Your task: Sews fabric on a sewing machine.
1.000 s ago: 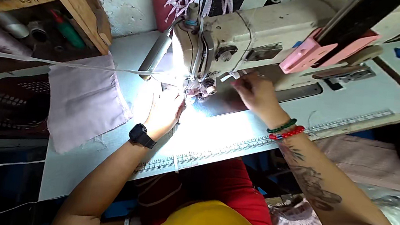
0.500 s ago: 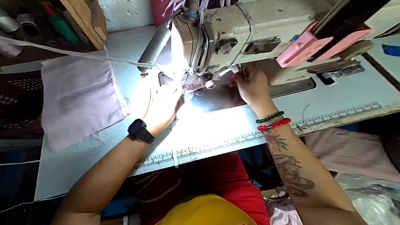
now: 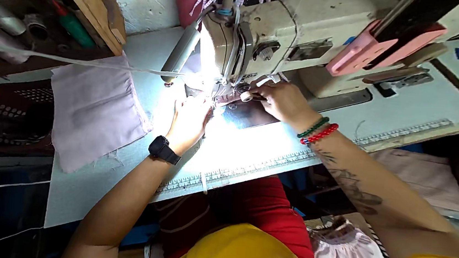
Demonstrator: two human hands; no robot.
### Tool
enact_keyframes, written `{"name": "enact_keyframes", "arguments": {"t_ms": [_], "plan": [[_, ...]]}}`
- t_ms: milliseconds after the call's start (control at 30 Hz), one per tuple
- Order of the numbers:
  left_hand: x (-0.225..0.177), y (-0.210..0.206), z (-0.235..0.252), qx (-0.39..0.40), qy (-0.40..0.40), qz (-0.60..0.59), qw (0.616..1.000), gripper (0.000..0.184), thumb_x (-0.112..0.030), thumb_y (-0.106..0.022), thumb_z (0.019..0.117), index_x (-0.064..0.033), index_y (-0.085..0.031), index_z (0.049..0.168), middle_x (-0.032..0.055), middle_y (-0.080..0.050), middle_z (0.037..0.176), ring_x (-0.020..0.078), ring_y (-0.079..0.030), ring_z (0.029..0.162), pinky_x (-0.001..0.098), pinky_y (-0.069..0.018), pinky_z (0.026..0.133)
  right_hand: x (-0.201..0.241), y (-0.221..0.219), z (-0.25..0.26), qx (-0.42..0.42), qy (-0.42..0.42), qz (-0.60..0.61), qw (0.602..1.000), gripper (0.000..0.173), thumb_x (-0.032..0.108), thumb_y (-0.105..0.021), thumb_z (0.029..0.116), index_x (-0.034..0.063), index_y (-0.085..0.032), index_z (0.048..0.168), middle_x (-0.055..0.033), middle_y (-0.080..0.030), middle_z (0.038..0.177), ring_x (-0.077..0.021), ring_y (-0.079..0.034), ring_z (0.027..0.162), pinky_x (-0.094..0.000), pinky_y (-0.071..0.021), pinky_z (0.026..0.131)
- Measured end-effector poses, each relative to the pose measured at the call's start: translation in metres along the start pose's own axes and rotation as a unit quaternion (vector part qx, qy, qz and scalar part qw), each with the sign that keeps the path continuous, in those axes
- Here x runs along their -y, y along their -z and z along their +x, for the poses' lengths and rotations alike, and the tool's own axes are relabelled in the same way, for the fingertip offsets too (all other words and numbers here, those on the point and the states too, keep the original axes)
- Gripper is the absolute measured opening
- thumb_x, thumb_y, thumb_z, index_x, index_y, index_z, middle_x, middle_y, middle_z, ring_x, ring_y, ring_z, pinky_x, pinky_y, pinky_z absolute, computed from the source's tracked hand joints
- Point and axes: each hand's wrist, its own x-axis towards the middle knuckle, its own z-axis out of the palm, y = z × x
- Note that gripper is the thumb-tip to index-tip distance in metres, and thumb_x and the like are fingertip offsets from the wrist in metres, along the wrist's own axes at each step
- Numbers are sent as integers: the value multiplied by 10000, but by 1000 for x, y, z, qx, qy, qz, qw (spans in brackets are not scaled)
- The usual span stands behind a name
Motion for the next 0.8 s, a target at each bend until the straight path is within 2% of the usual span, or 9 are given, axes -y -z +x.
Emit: {"name": "enact_keyframes", "arguments": {"t_ms": [100, 200, 267, 333, 433, 500, 633, 700, 800], "plan": [[-2, 2, 1, 23, -2, 18, 1000, 202, -143, -531, 1015, -105, -706, 1110, 100, -640, 1127, 308, -593, 1056, 541, -412, 891, -35, 19, -16, 9, -28, -19, 999, 283, -60, -590, 927, 43, -745, 1140, -236, -726, 1063, -465, -711, 912, -645, -549, 769], [-3, 5, 3, 41, 10, 23, 999, 197, -129, -535, 1012, -112, -705, 1111, 89, -649, 1121, 300, -603, 1063, 539, -416, 890, -61, 36, -32, 24, -97, -71, 992, 333, -69, -551, 957, 53, -733, 1208, -278, -712, 1109, -528, -677, 1016, -705, -503, 872], [-2, 3, 2, 29, 7, 6, 1000, 170, -117, -559, 998, -96, -708, 1077, 100, -646, 1070, 304, -607, 1037, 538, -419, 880, -56, 37, -38, 24, -104, -83, 991, 336, -81, -534, 947, 27, -730, 1198, -305, -708, 1065, -555, -678, 959, -716, -505, 801], [0, 2, 2, 17, 2, -5, 1000, 167, -119, -580, 986, -93, -721, 1071, 106, -653, 1054, 306, -613, 1018, 539, -416, 887, -39, 30, -36, 23, -62, -58, 996, 313, -73, -555, 945, 20, -738, 1180, -273, -717, 1110, -513, -695, 975, -681, -533, 803], [3, 1, 0, 3, -5, -16, 1000, 175, -132, -596, 984, -107, -740, 1079, 102, -664, 1054, 296, -621, 1027, 548, -414, 924, -24, 15, -32, 31, -27, -48, 998, 324, -47, -573, 949, 75, -752, 1190, -225, -679, 1198, -452, -656, 1106, -607, -555, 833], [5, 0, -1, -4, -9, -20, 1000, 176, -126, -600, 980, -113, -748, 1074, 93, -660, 1029, 288, -619, 1013, 541, -413, 923, -21, 14, -30, 55, -22, -60, 996, 389, -59, -585, 923, 96, -732, 1248, -228, -662, 1188, -472, -625, 1119, -611, -548, 786], [5, 0, -1, 4, -12, -18, 1000, 211, -120, -569, 998, -123, -746, 1114, 89, -651, 1038, 279, -609, 1024, 529, -404, 942, -11, 23, -39, 95, -29, -74, 992, 478, -44, -649, 910, 103, -666, 1365, -155, -668, 1311, -428, -623, 1185, -594, -554, 840], [6, 0, -1, 5, -16, -21, 1000, 216, -126, -565, 996, -132, -746, 1113, 79, -652, 1036, 268, -609, 1027, 528, -397, 959, -9, 38, -51, 67, -52, -68, 994, 475, -43, -640, 920, 76, -644, 1380, -162, -638, 1376, -431, -633, 1199, -622, -550, 875], [8, -1, -2, 4, -17, -27, 999, 238, -145, -553, 1003, -150, -753, 1133, 63, -663, 1031, 256, -613, 1030, 517, -398, 959, -18, 66, -87, -86, -114, -62, 988, 327, 96, -525, 1027, 47, -668, 1317, -220, -681, 1209, -402, -698, 988, -575, -566, 758]]}}
